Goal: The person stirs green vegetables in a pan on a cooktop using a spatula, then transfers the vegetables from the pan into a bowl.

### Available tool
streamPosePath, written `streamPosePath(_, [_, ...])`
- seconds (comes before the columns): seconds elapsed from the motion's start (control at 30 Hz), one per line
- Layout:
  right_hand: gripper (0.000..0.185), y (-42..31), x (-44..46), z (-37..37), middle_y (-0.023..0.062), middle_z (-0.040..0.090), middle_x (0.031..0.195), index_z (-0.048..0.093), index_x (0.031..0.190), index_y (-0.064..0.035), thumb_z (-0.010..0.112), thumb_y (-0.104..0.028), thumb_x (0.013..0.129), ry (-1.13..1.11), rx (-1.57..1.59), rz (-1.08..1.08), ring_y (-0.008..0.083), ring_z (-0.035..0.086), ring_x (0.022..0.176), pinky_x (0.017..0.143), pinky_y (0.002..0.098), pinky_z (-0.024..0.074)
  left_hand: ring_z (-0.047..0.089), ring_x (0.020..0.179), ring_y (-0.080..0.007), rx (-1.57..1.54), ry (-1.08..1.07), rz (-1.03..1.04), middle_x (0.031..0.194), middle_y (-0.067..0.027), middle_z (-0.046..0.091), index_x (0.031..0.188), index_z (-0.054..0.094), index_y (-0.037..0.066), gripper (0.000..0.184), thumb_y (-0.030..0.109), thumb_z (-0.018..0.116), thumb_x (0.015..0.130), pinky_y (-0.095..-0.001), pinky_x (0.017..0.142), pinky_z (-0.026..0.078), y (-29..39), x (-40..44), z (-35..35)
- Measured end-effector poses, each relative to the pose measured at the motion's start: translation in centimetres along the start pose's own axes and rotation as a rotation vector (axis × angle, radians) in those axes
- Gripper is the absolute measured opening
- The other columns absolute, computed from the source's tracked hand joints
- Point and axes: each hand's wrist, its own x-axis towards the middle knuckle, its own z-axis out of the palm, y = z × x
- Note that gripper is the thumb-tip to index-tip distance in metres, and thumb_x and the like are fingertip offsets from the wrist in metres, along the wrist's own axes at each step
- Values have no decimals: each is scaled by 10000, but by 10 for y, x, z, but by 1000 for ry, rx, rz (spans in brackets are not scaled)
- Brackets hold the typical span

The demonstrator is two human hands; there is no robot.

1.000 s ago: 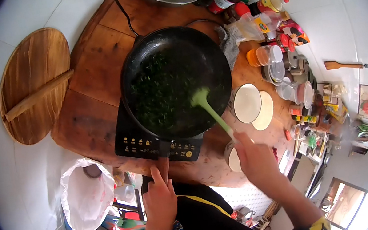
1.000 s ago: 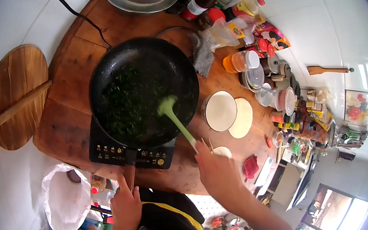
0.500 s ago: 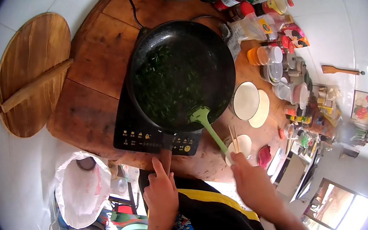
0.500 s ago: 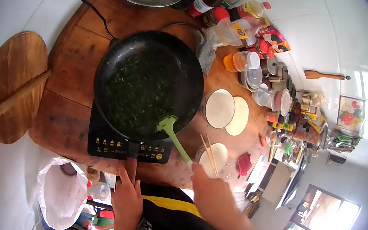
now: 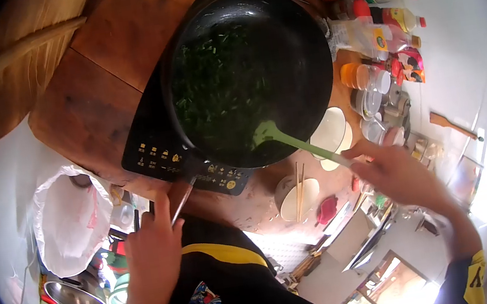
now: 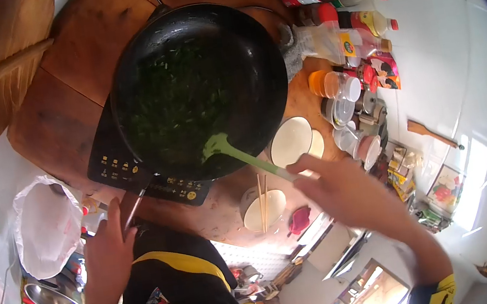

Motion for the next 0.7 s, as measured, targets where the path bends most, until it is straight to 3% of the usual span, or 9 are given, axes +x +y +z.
streamPosePath(0.03, [277, 19, 7, -14, 69, 627, 641, 648, 1179, -119, 594, -257, 946, 37, -40, -123, 162, 608, 560, 524, 311, 447, 654, 766, -414, 69, -14, -8, 919, -231, 634, 1381, 375, 59, 579, 197, 649, 890, -494, 667, 511, -3, 2, -3])
streamPosePath(0.07, [258, 6, 14, -43, 36, 652, 669, 677, 1170, -139, 608, -244, 945, -80, -101, 51, 84, 595, 568, 529, 255, 443, 654, 766, -414, 61, -15, -23, 919, -231, 634, 1381, 375, 59, 579, 197, 649, 890, -494, 667, 511, -3, 4, -9])
streamPosePath(0.1, [226, 17, 23, -59, 25, 676, 695, 709, 1135, -143, 629, -214, 936, -46, -35, -19, 61, 579, 556, 522, 239, 441, 651, 762, -410, 76, -23, -32, 922, -228, 635, 1375, 385, 58, 576, 200, 655, 886, -492, 663, 507, -1, 5, -17])
streamPosePath(0.13, [215, 32, 35, -79, 27, 704, 760, 719, 1112, -112, 648, -179, 921, -68, -14, -84, 74, 573, 538, 516, 237, 447, 649, 758, -406, 94, -31, -37, 926, -224, 637, 1369, 395, 57, 573, 203, 660, 883, -489, 659, 503, 0, 6, -22])
streamPosePath(0.23, [185, 28, 63, -126, 45, 727, 876, 736, 1058, -99, 676, -161, 894, -54, -202, -122, 88, 633, 735, 673, 247, 489, 638, 689, -389, 146, 91, 24, 835, -205, 633, 1371, 425, 68, 596, 263, 680, 868, -462, 608, 494, -16, 8, -15])
streamPosePath(0.3, [165, 12, 85, -150, 26, 704, 835, 746, 1001, -98, 707, -191, 870, -60, -347, -16, 87, 621, 725, 638, 251, 479, 639, 619, -357, 196, 170, 64, 801, -178, 632, 1374, 438, 90, 614, 310, 694, 861, -431, 560, 498, -22, 12, -13])
streamPosePath(0.4, [187, 4, 115, -181, 46, 684, 746, 738, 999, -47, 705, -156, 851, -96, -459, -174, 94, 618, 624, 559, 250, 472, 637, 631, -357, 205, 138, 40, 809, -179, 630, 1376, 435, 75, 616, 264, 701, 854, -438, 572, 502, -20, 13, -24])
streamPosePath(0.6, [231, 7, 152, -159, 46, 670, 653, 729, 1014, -30, 686, -201, 865, -451, -512, -94, 87, 570, 460, 424, 237, 432, 637, 644, -383, 252, 126, -44, 838, -196, 644, 1361, 437, 70, 578, 239, 681, 864, -447, 577, 494, -13, 14, -25])
streamPosePath(0.7, [274, 36, 161, -100, 26, 700, 805, 711, 1113, -102, 655, -281, 913, -517, -271, -316, 78, 609, 663, 555, 252, 458, 652, 671, -394, 247, 112, -89, 872, -198, 658, 1333, 449, 76, 532, 228, 671, 874, -454, 603, 511, -3, 14, -28])
